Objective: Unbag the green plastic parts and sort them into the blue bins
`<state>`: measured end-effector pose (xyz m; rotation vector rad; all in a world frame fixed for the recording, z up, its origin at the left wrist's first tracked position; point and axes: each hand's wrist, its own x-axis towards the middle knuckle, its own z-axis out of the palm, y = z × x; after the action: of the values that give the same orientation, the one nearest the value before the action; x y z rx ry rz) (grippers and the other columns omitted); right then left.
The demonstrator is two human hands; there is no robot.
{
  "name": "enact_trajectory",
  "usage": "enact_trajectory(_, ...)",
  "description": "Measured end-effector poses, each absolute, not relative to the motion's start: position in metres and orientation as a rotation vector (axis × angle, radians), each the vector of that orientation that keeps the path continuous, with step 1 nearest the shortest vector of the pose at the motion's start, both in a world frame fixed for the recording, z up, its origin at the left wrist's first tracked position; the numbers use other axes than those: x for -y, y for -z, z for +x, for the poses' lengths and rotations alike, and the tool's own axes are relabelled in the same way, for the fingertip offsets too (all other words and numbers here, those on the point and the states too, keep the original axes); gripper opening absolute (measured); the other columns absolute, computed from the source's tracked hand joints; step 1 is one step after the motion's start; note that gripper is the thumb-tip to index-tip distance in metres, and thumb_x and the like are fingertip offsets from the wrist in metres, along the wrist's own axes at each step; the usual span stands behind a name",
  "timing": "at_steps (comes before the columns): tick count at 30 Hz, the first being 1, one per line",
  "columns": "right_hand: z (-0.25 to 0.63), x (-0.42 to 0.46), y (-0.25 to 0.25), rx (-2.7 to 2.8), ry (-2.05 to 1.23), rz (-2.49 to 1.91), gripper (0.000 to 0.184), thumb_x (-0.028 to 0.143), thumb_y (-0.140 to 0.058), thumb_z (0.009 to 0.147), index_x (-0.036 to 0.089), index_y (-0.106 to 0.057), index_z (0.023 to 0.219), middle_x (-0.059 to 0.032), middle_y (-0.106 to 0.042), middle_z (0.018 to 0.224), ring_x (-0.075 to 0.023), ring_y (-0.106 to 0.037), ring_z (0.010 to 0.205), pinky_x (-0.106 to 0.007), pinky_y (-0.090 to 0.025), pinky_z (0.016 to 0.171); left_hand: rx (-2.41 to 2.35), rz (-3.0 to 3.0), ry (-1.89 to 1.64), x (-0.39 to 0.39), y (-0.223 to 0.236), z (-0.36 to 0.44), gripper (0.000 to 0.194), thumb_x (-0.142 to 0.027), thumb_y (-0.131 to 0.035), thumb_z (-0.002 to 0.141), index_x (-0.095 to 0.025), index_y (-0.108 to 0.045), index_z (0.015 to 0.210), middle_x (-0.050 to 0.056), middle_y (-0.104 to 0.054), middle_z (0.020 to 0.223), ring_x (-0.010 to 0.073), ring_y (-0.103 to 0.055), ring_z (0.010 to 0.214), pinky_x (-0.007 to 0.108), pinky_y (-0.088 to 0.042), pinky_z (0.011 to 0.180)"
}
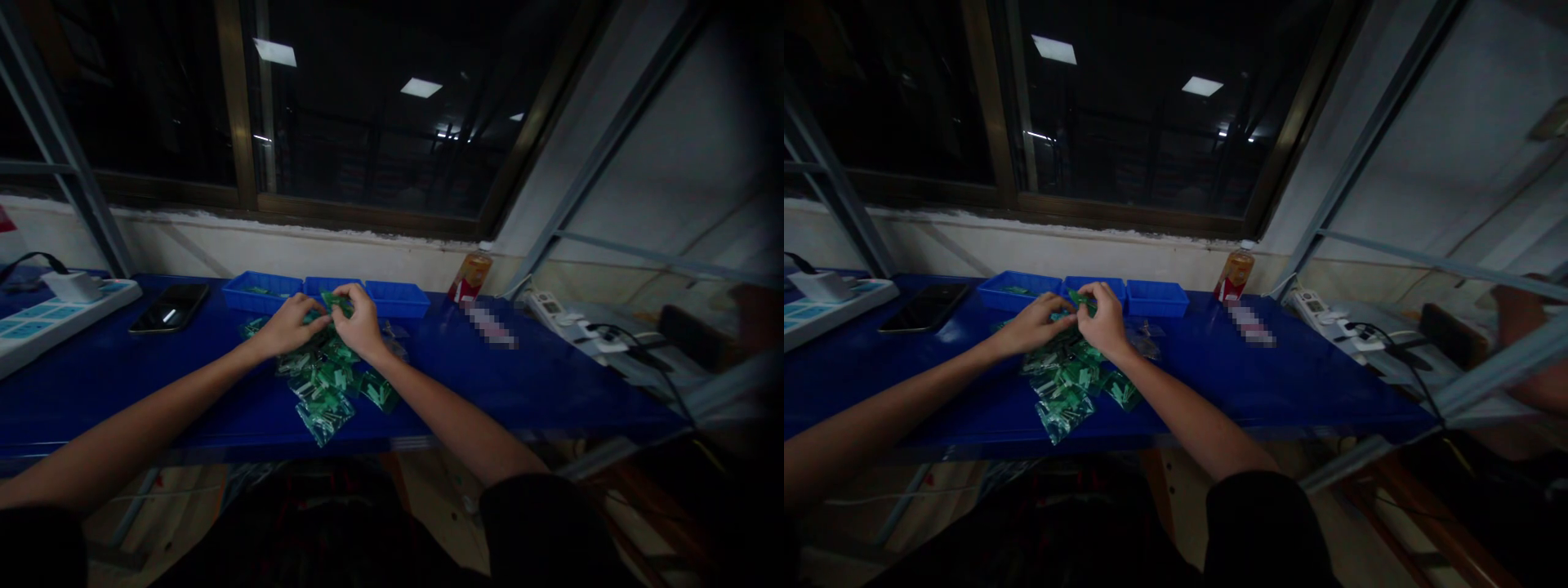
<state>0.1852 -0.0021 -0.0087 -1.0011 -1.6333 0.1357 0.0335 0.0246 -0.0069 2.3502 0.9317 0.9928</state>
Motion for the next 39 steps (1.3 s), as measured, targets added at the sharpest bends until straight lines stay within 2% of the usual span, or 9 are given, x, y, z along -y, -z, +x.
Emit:
enact_trajectory(4, 0.186, 0.008, 0.006, 1.844, 0.033, -0.906, 0.026, 0.004, -0.042, 0.065, 0.022, -0.057, 0.076, -0.0028, -0.057, 0.085, -0.0191, -0.051, 0.097, -0.037, -0.041, 0.088, -0.838, 1.597, -0.908, -0.026, 0.001, 0.034, 0.055, -0.062, -0.026, 0.080, -0.016, -0.057, 0.075, 0.006, -0.059, 0.072, 0.0183, -0.053, 0.065, 0.032, -0.042, 0.060)
enact_trajectory(9, 0.186, 0.009, 0.006, 1.918, 0.171, -0.881, 0.038, 0.001, -0.040, 0.066, 0.027, -0.063, 0.083, -0.0003, -0.061, 0.096, -0.0203, -0.041, 0.112, -0.046, -0.033, 0.096, -0.783, 1.508, -1.094, -0.021, -0.004, 0.035, 0.028, -0.044, -0.059, 0.070, -0.016, -0.056, 0.073, 0.001, -0.056, 0.072, 0.0124, -0.050, 0.061, 0.024, -0.039, 0.057)
enact_trajectory(15, 0.183, 0.008, 0.007, 1.931, 0.194, -1.009, 0.041, 0.002, -0.045, 0.065, 0.024, -0.064, 0.095, -0.0043, -0.056, 0.104, -0.0227, -0.037, 0.113, -0.044, -0.033, 0.096, -0.876, 1.634, -1.304, -0.031, 0.004, 0.032, 0.026, -0.041, -0.056, 0.073, -0.016, -0.056, 0.082, 0.001, -0.056, 0.076, 0.0132, -0.050, 0.065, 0.024, -0.039, 0.058)
enact_trajectory(18, 0.181, 0.003, 0.007, 1.815, -0.091, -1.114, 0.017, 0.021, -0.053, 0.073, 0.018, -0.065, 0.086, -0.0068, -0.060, 0.086, -0.0219, -0.049, 0.097, -0.041, -0.039, 0.088, -0.943, 1.817, -1.398, -0.038, 0.006, 0.027, 0.023, -0.036, -0.055, 0.075, -0.017, -0.057, 0.087, 0.003, -0.057, 0.082, 0.0159, -0.052, 0.074, 0.026, -0.039, 0.063)
enact_trajectory(23, 0.179, -0.005, 0.011, 1.506, -0.800, -1.099, 0.042, 0.050, -0.035, 0.083, 0.017, -0.060, 0.075, -0.0045, -0.060, 0.067, -0.0155, -0.058, 0.070, -0.027, -0.044, 0.057, -0.899, 2.501, -1.349, -0.031, 0.005, 0.025, 0.019, -0.026, -0.048, 0.081, -0.018, -0.058, 0.094, 0.005, -0.055, 0.085, 0.0174, -0.052, 0.080, 0.028, -0.040, 0.071)
enact_trajectory(26, 0.180, -0.004, 0.012, 1.500, -0.675, -1.116, 0.030, 0.042, -0.043, 0.081, 0.017, -0.057, 0.071, -0.0016, -0.057, 0.063, -0.0144, -0.055, 0.063, -0.025, -0.042, 0.054, -0.797, 2.620, -1.272, -0.028, 0.002, 0.026, 0.020, -0.027, -0.048, 0.081, -0.018, -0.059, 0.095, 0.006, -0.054, 0.090, 0.0186, -0.051, 0.086, 0.029, -0.041, 0.074)
enact_trajectory(30, 0.185, 0.001, 0.008, 1.645, -0.438, -1.077, 0.010, 0.024, -0.052, 0.075, 0.020, -0.061, 0.076, -0.0007, -0.056, 0.072, -0.0159, -0.053, 0.075, -0.029, -0.042, 0.072, -0.891, 2.380, -1.151, -0.034, 0.000, 0.024, 0.033, -0.043, -0.042, 0.083, -0.017, -0.061, 0.083, 0.006, -0.059, 0.082, 0.0200, -0.054, 0.080, 0.030, -0.041, 0.071)
enact_trajectory(34, 0.189, 0.001, 0.010, 1.937, -0.111, -0.966, 0.029, 0.013, -0.043, 0.077, 0.021, -0.061, 0.099, -0.0038, -0.056, 0.087, -0.0157, -0.053, 0.084, -0.030, -0.042, 0.080, -0.981, 1.915, -0.953, -0.041, 0.001, 0.023, 0.064, -0.058, -0.017, 0.084, -0.013, -0.062, 0.073, 0.009, -0.062, 0.071, 0.0203, -0.057, 0.070, 0.030, -0.042, 0.061)
enact_trajectory(39, 0.189, 0.000, 0.015, 2.036, -0.046, -0.988, 0.047, 0.004, -0.043, 0.070, 0.023, -0.055, 0.112, -0.0046, -0.052, 0.094, -0.0159, -0.051, 0.091, -0.030, -0.042, 0.085, -1.068, 2.111, -0.990, -0.038, -0.002, 0.021, 0.046, -0.051, -0.036, 0.082, -0.013, -0.060, 0.073, 0.004, -0.059, 0.062, 0.0156, -0.053, 0.057, 0.025, -0.037, 0.053)
